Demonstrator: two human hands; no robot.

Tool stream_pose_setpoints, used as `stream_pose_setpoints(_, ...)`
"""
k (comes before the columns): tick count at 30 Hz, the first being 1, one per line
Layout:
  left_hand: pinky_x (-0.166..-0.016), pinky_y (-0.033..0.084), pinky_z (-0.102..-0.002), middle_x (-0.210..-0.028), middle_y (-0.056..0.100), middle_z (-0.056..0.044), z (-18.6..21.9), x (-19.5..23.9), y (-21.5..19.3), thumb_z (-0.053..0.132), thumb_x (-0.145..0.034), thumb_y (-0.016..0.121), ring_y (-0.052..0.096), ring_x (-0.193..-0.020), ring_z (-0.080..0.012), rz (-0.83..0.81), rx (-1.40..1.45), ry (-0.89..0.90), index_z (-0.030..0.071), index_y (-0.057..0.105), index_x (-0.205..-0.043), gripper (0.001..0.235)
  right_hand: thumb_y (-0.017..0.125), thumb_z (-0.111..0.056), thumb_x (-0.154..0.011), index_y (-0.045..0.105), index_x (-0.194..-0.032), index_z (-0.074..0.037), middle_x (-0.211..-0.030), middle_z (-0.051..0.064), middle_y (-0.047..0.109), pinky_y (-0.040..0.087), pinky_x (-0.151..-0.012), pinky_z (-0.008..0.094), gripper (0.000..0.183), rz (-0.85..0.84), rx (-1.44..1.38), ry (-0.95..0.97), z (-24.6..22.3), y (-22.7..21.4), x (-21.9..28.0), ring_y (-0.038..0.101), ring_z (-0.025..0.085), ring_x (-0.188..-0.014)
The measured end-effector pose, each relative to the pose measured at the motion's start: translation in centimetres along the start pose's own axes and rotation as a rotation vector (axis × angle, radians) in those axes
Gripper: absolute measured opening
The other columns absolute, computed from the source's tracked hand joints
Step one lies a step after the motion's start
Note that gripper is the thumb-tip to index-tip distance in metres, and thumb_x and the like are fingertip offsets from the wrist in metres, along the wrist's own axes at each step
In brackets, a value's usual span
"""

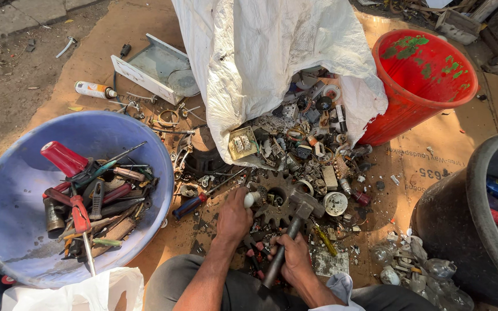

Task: The person sits on the ground and uses a hammer to repeatedly strike a metal gear and other small electronic components on a cardboard surface. The person breaks apart the items and occasionally picks up pieces to reposition them for further striking.

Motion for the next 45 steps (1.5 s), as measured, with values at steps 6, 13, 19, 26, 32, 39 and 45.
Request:
stream_pose_setpoints(6, -0.097, 0.048, -0.05, -0.123, 0.055, -0.019, 0.4, 0.4, 1.6, -0.013, -0.075, 0.061, 0.054, -0.117, -0.0412, -0.071, -0.032, 0.03, 0.005, 0.055, -0.119, 0.048, 0.059, -0.011, -0.094, 0.055, -0.12, -0.005, -0.071, 0.01, 0.06, 0.048, -0.039, 0.033, 0.027, 0.033, 0.465, -0.218, -4.9, 0.5, 2.6, 0.057, 0.018, -0.048)
stream_pose_setpoints(13, -0.101, 0.049, -0.047, -0.119, 0.05, -0.017, 0.2, 1.0, 2.7, -0.015, -0.075, 0.061, 0.051, -0.117, -0.0364, -0.113, -0.098, -0.006, 0.007, 0.052, -0.123, 0.053, 0.061, -0.027, -0.096, 0.052, -0.142, -0.011, -0.064, 0.002, 0.062, 0.047, -0.034, 0.031, 0.05, -0.058, 1.119, -0.602, -9.1, 4.4, 6.5, 0.06, 0.012, -0.044)
stream_pose_setpoints(19, -0.101, 0.049, -0.046, -0.121, 0.049, -0.016, 0.4, 1.3, 2.1, -0.015, -0.07, 0.064, 0.05, -0.119, -0.0371, -0.093, -0.055, -0.029, 0.008, 0.052, -0.123, 0.059, 0.061, -0.028, -0.096, 0.046, -0.154, -0.017, -0.063, 0.007, 0.068, 0.044, -0.035, 0.033, 0.06, -0.03, 1.16, -0.477, -8.4, 3.9, 6.7, 0.059, 0.016, -0.042)
stream_pose_setpoints(26, -0.099, 0.049, -0.049, -0.125, 0.047, -0.019, 0.3, 1.5, 2.1, -0.016, -0.074, 0.062, 0.049, -0.12, -0.0398, -0.056, -0.059, 0.009, 0.008, 0.052, -0.119, 0.052, 0.055, -0.024, -0.109, 0.04, -0.155, -0.002, -0.09, 0.01, 0.072, 0.058, -0.05, 0.028, 0.053, -0.173, 0.925, -1.315, -12.0, 6.6, 12.9, 0.072, 0.014, -0.068)
stream_pose_setpoints(32, -0.1, 0.048, -0.05, -0.121, 0.047, -0.018, -0.1, 1.5, 2.8, -0.013, -0.071, 0.063, 0.048, -0.12, -0.0397, -0.103, -0.066, -0.043, 0.01, 0.05, -0.118, 0.053, 0.063, -0.03, -0.102, 0.042, -0.156, -0.018, -0.069, 0.011, 0.069, 0.046, -0.043, 0.037, 0.059, 0.05, 1.318, -0.334, -8.2, 3.1, 6.2, 0.063, 0.022, -0.051)
stream_pose_setpoints(39, -0.101, 0.048, -0.049, -0.121, 0.048, -0.019, -0.9, 1.3, 3.4, -0.012, -0.078, 0.057, 0.05, -0.118, -0.0394, -0.085, -0.079, -0.017, 0.006, 0.05, -0.117, 0.044, 0.058, -0.022, -0.104, 0.041, -0.154, -0.002, -0.08, 0.008, 0.067, 0.054, -0.045, 0.026, 0.056, -0.089, 1.084, -1.214, -11.4, 6.1, 11.7, 0.065, 0.011, -0.06)
stream_pose_setpoints(45, -0.102, 0.049, -0.047, -0.121, 0.05, -0.018, -0.3, 1.2, 3.3, -0.014, -0.081, 0.053, 0.052, -0.118, -0.0373, -0.062, -0.05, -0.005, 0.004, 0.05, -0.122, 0.045, 0.062, -0.028, -0.099, 0.045, -0.153, -0.012, -0.067, 0.01, 0.068, 0.048, -0.038, 0.035, 0.058, 0.0, 1.293, -0.582, -8.7, 3.9, 6.6, 0.06, 0.018, -0.046)
Point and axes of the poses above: each hand's wrist, its own x-axis away from the middle knuckle, its own y-axis out of the palm, z = x × y, the point moved 9 cm from there along -x, towards the middle knuckle
